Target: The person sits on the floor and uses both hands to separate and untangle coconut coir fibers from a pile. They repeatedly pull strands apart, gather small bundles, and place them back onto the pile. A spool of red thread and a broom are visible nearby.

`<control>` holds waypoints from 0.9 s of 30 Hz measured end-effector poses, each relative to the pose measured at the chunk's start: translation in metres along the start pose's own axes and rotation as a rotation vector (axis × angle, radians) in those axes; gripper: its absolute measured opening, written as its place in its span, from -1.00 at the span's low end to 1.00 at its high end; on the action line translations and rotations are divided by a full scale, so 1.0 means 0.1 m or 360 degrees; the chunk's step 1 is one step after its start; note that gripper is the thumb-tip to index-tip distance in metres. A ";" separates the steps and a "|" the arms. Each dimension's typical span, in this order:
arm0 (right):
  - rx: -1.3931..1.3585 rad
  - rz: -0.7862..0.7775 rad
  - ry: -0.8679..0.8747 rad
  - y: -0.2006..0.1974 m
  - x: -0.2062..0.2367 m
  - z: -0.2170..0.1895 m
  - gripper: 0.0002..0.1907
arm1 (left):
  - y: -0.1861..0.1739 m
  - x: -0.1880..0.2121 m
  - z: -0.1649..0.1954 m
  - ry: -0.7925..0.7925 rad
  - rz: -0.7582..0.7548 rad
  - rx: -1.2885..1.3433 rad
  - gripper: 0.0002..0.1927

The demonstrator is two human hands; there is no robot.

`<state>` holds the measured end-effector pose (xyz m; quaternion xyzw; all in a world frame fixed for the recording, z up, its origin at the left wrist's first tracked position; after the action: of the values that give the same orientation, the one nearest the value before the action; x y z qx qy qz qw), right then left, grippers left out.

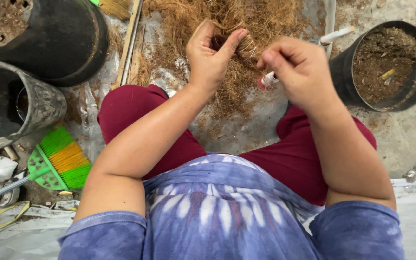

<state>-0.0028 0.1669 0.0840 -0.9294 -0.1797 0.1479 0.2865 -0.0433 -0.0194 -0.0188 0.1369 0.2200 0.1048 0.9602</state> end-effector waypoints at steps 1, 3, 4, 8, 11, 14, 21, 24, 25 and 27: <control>0.0003 0.0052 -0.0051 -0.05 -0.01 0.03 -0.85 | 0.01 0.00 0.00 -0.0022 -0.0012 -0.0021 -0.53; 0.0044 0.0122 -0.0058 -0.12 -0.04 0.11 -0.83 | 0.02 0.01 0.03 -0.0069 -0.0032 -0.0068 -0.55; 0.0063 0.0157 -0.0065 -0.14 -0.05 0.13 -0.81 | 0.03 0.02 0.05 -0.0079 -0.0082 0.0058 -0.65; -0.0224 0.0206 0.0263 -0.18 -0.05 0.29 -0.88 | 0.09 -0.01 0.15 -0.0098 -0.0221 0.0263 -0.82; -0.0146 0.0208 0.0034 -0.20 -0.06 0.29 -0.89 | 0.10 -0.02 0.23 -0.0031 -0.0252 0.0065 -0.81; 0.0071 0.0269 -0.0095 -0.26 -0.11 0.36 -0.87 | 0.11 -0.03 0.27 0.0003 -0.0284 0.0157 -0.78; 0.0470 0.0299 0.0033 -0.31 -0.19 0.63 -0.88 | 0.08 -0.05 0.27 -0.0052 -0.0257 0.0258 -0.79; 0.0374 0.0237 0.0027 -0.17 -0.24 0.75 -0.87 | 0.06 -0.02 0.26 -0.0214 -0.0270 0.0447 -0.81; 0.0330 0.0212 0.0019 -0.11 -0.25 0.80 -0.87 | 0.05 -0.01 0.25 -0.0276 -0.0266 0.0519 -0.80; 0.0126 0.0125 0.0054 0.04 -0.27 0.90 -0.85 | 0.05 0.01 0.22 -0.0402 -0.0262 0.0663 -0.80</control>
<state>-0.0600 0.1959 0.0155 -0.9260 -0.1322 0.1503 0.3200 -0.0335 -0.0192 0.0015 0.3252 0.1256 -0.0391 0.9364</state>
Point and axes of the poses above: each hand's wrist, its own x-axis away from the middle knuckle, its own y-axis out of the palm, z = x × y, the point moved 4 cm from there along -x, towards the middle knuckle, and after that the axes turned 12 degrees about x, right-handed, at the moved point
